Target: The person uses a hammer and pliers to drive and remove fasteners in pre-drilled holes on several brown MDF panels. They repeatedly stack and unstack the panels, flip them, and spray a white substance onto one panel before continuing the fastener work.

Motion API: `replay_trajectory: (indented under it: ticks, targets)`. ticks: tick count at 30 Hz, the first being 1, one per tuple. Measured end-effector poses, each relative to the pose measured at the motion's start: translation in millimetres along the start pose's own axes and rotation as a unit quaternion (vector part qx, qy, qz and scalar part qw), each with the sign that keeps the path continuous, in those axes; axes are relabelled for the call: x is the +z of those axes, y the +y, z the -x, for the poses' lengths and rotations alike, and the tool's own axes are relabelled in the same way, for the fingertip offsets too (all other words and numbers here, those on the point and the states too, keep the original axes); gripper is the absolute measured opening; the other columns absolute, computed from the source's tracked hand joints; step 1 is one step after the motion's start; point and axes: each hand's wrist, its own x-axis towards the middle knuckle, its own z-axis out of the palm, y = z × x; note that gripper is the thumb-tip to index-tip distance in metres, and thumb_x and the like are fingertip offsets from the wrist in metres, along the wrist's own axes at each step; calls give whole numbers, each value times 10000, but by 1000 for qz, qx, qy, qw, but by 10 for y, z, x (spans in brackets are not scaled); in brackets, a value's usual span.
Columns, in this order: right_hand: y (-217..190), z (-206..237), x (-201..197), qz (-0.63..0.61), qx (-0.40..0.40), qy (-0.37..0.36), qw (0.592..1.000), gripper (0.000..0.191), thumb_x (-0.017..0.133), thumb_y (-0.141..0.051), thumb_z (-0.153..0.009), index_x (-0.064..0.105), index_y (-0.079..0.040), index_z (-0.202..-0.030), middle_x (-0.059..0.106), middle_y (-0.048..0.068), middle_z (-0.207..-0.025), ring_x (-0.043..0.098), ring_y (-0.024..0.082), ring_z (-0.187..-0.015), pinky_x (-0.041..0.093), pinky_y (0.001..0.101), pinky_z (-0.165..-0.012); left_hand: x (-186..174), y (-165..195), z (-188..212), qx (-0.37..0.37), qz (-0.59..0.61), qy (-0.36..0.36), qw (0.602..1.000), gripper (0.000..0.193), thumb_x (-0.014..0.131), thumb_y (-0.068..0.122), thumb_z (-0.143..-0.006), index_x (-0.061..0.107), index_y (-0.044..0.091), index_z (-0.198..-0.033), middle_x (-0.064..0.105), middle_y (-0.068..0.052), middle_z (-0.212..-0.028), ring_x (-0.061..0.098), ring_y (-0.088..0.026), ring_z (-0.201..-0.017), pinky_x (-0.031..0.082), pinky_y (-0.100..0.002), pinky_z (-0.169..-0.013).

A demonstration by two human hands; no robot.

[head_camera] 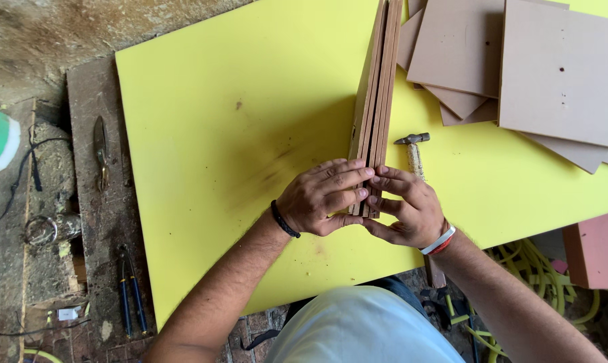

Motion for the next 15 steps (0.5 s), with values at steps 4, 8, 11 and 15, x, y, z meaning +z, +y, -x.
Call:
replay_trajectory:
  ticks: [4, 8, 11, 15]
  targets:
    - [-19, 80, -8, 6, 2, 8, 1000, 492, 923, -284, -778, 648, -117, -1151, 622, 114, -1267, 619, 348, -1256, 587, 430, -976, 18, -27, -35, 32, 26, 9, 999, 453, 860, 345, -915, 604, 68, -1165, 608, -139, -1387, 587, -340, -1364, 553, -434, -1116]
    - [-68, 105, -55, 31, 5, 20, 999, 489, 922, -271, -784, 627, -115, -1141, 620, 115, -1256, 621, 342, -1256, 598, 426, -964, 49, -31, -64, 49, 31, 4, 998, 438, 844, 332, -929, 608, 64, -1182, 618, -145, -1373, 605, -342, -1341, 575, -425, -1078]
    - [-119, 100, -91, 26, 11, 12, 1000, 476, 917, -249, -774, 629, -100, -1122, 617, 129, -1255, 627, 350, -1258, 603, 425, -961, 63, -14, -69, 47, 21, 9, 999, 442, 847, 337, -926, 613, 68, -1189, 608, -140, -1387, 605, -333, -1336, 575, -421, -1070]
    - [-184, 110, -133, 18, 63, 16, 998, 544, 908, -235, -793, 572, -96, -1197, 573, 169, -1327, 613, 381, -1299, 589, 447, -1023, 154, 138, -22, -22, 12, 9, 1000, 500, 845, 341, -932, 591, 114, -1297, 583, -114, -1491, 599, -321, -1408, 582, -391, -1107]
